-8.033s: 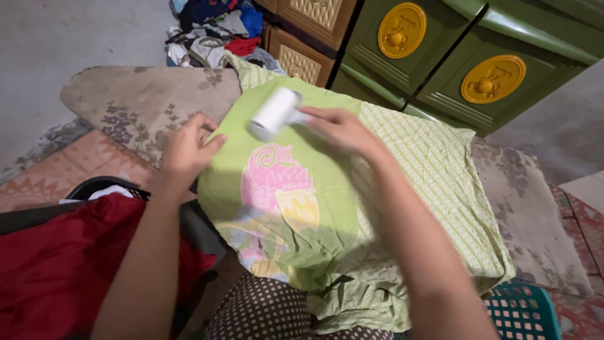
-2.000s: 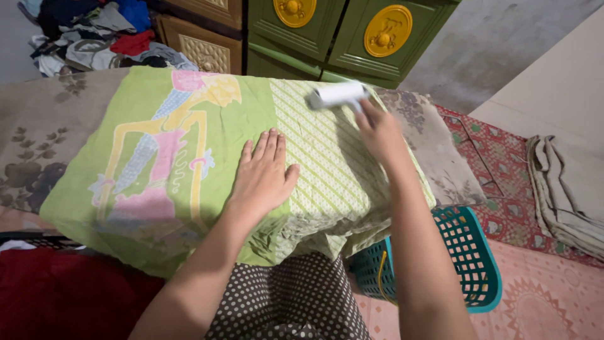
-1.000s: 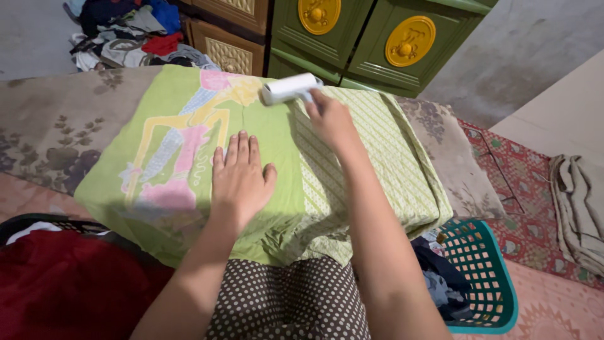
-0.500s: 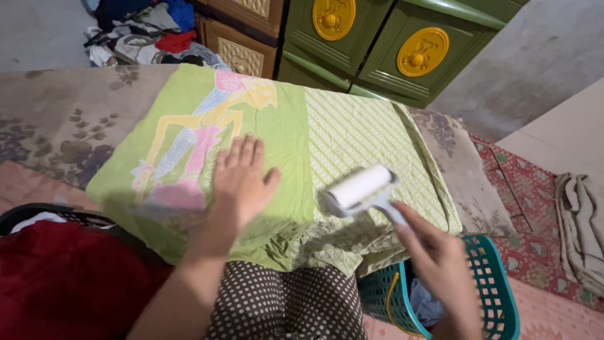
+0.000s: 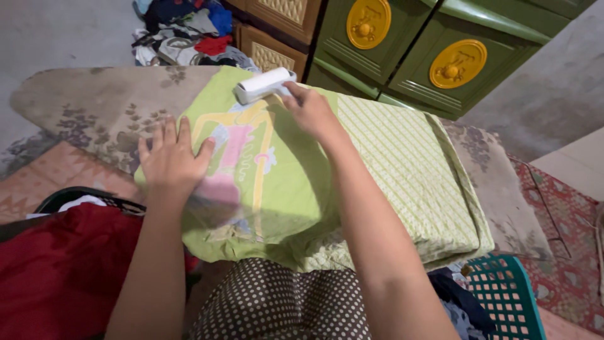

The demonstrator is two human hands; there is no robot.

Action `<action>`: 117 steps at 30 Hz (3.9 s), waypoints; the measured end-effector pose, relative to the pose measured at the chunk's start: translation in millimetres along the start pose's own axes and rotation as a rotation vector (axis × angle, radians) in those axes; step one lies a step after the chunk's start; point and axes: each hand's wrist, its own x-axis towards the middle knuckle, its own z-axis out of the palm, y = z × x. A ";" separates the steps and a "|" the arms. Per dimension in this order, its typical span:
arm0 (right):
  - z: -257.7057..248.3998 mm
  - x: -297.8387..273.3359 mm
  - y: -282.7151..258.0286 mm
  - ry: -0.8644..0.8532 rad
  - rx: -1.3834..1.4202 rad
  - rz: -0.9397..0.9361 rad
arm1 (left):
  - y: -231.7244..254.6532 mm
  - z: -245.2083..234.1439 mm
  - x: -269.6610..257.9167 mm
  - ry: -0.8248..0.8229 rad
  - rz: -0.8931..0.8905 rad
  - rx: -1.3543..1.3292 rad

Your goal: The person uses a lint roller to clean a light green patterned shirt on an ironing board, then switches to a plaid shirt and continues rolling. The person folds the plaid shirt after cleaning and places it aside.

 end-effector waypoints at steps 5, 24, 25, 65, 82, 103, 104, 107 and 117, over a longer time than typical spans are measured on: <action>-68.1 -91.7 15.7 -0.142 -0.080 0.263 | -2.2 5.1 1.1 0.001 -0.005 -0.026; 59.9 48.4 6.1 -0.279 0.224 -0.182 | -70.9 15.4 27.5 0.288 0.107 -0.367; 74.7 58.1 2.6 -0.297 0.357 -0.138 | -71.0 16.1 27.9 0.308 0.121 -0.360; -69.4 -115.3 17.3 -0.550 0.355 0.245 | -93.5 5.7 42.7 -0.023 0.052 -0.855; -266.1 -272.7 202.5 0.590 -0.679 0.480 | -33.4 -44.3 37.8 -0.242 0.005 -0.249; -307.8 -76.1 198.2 0.632 -0.596 0.085 | -19.9 -36.0 220.3 0.129 0.010 -0.770; -301.0 -67.2 197.4 0.611 -0.577 0.078 | -9.3 -26.6 219.3 0.207 0.028 -0.669; -256.5 -69.7 190.7 0.410 -0.457 -0.050 | 6.5 1.7 192.7 0.155 0.104 -0.614; -185.1 -232.8 136.9 0.408 -0.778 0.235 | -45.8 11.5 74.3 -0.111 0.075 -0.071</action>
